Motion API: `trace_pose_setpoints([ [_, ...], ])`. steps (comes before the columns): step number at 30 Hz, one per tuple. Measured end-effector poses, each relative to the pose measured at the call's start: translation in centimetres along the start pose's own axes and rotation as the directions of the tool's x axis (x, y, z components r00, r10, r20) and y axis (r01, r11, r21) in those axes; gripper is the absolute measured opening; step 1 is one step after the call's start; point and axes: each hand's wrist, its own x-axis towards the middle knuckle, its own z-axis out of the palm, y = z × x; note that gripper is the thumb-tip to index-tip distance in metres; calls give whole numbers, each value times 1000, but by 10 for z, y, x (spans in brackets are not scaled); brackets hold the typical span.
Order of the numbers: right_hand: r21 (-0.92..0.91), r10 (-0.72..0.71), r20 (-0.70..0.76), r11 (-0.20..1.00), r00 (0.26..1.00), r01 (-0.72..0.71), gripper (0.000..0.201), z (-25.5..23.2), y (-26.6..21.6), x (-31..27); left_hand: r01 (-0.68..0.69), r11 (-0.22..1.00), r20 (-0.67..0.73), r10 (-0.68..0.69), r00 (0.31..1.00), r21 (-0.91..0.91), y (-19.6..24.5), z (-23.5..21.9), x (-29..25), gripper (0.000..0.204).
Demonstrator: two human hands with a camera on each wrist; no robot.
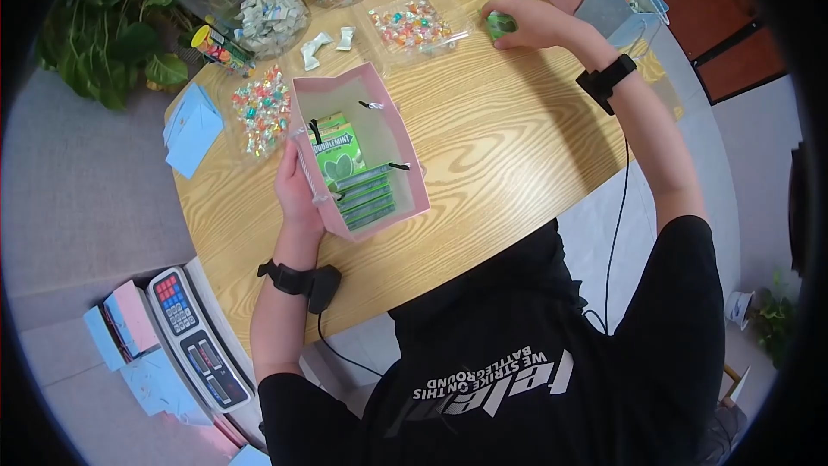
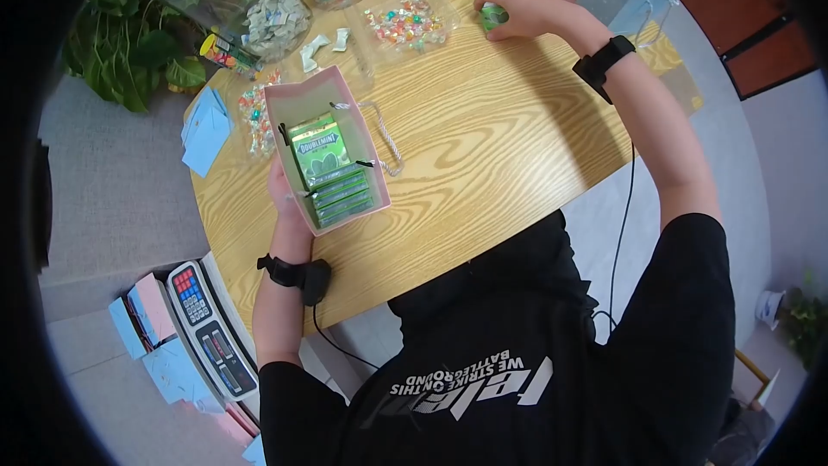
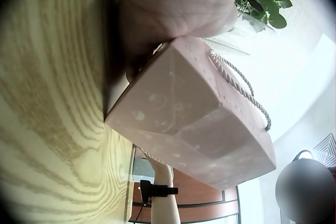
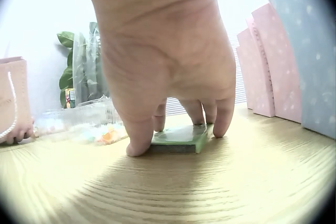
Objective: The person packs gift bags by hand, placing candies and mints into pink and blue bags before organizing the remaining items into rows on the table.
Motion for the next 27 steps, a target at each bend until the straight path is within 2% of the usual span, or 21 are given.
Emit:
trace_pose_setpoints([
  [1,-31,79,6,996,997,-79,55,-4,-5,-3,-2,1000,-1,2,1000,-2,0,0,0,52],
  [2,-32,75,9,997,997,-75,55,-7,-9,-6,-5,1000,-35,5,999,13,0,1,0,52],
  [4,-123,158,-62,979,985,-165,55,-16,-20,-13,-14,1000,-75,16,997,26,0,6,0,52],
  [5,-126,150,-58,980,987,-156,55,-26,-35,-19,-24,994,-145,39,989,105,-1,14,0,52],
  [6,-108,101,-123,988,987,-114,55,-35,-50,-26,-26,983,-215,66,974,183,-1,17,0,53],
  [7,-91,54,-188,993,981,-72,55,-45,-69,-34,-30,984,-221,70,973,178,-1,14,0,53],
  [9,-4,-179,-389,981,904,192,54,-60,-114,-52,2,999,-35,-3,999,-34,0,8,1,54],
  [10,22,-277,-387,951,879,309,53,-65,-131,-57,4,999,-37,-5,999,-35,0,8,1,54],
  [12,80,-444,-414,852,795,517,49,-66,-164,-60,54,996,64,-50,997,-66,1,12,2,54],
  [13,107,-512,-443,784,736,611,47,-65,-180,-59,59,996,68,-54,996,-62,2,16,2,54],
  [14,106,-510,-448,786,735,610,47,-63,-193,-59,52,998,6,-52,999,-21,2,22,2,54],
  [15,151,-554,-398,746,731,648,45,-61,-204,-58,46,999,-56,-44,997,22,3,26,2,54],
  [16,199,-599,-348,705,722,681,44,-59,-212,-55,45,999,-55,-43,998,28,1,30,3,54],
  [17,197,-600,-353,703,718,684,44,-58,-217,-50,12,999,-123,-7,992,39,-2,34,4,50],
  [18,215,-590,-196,753,783,621,45,-57,-221,-44,-22,998,-190,31,981,51,-2,35,4,47],
  [19,218,-562,-31,803,826,555,47,-56,-225,-39,-16,999,-183,25,983,49,-1,35,3,46],
  [20,215,-564,-31,802,825,557,47,-51,-226,-32,-19,999,-181,28,983,50,-1,34,2,46],
  [22,156,-568,-121,799,814,580,39,-42,-230,-19,-58,994,-233,78,969,94,-2,40,3,44],
  [23,152,-570,-118,799,813,582,39,-41,-235,-17,-52,996,-267,69,961,71,-3,46,2,43],
  [25,79,-453,-70,886,889,457,27,-41,-245,-13,-61,996,-268,77,960,67,-4,37,2,43],
  [27,13,-497,-31,867,867,497,23,-22,-246,-8,-70,996,-272,85,958,62,-4,19,3,44],
])
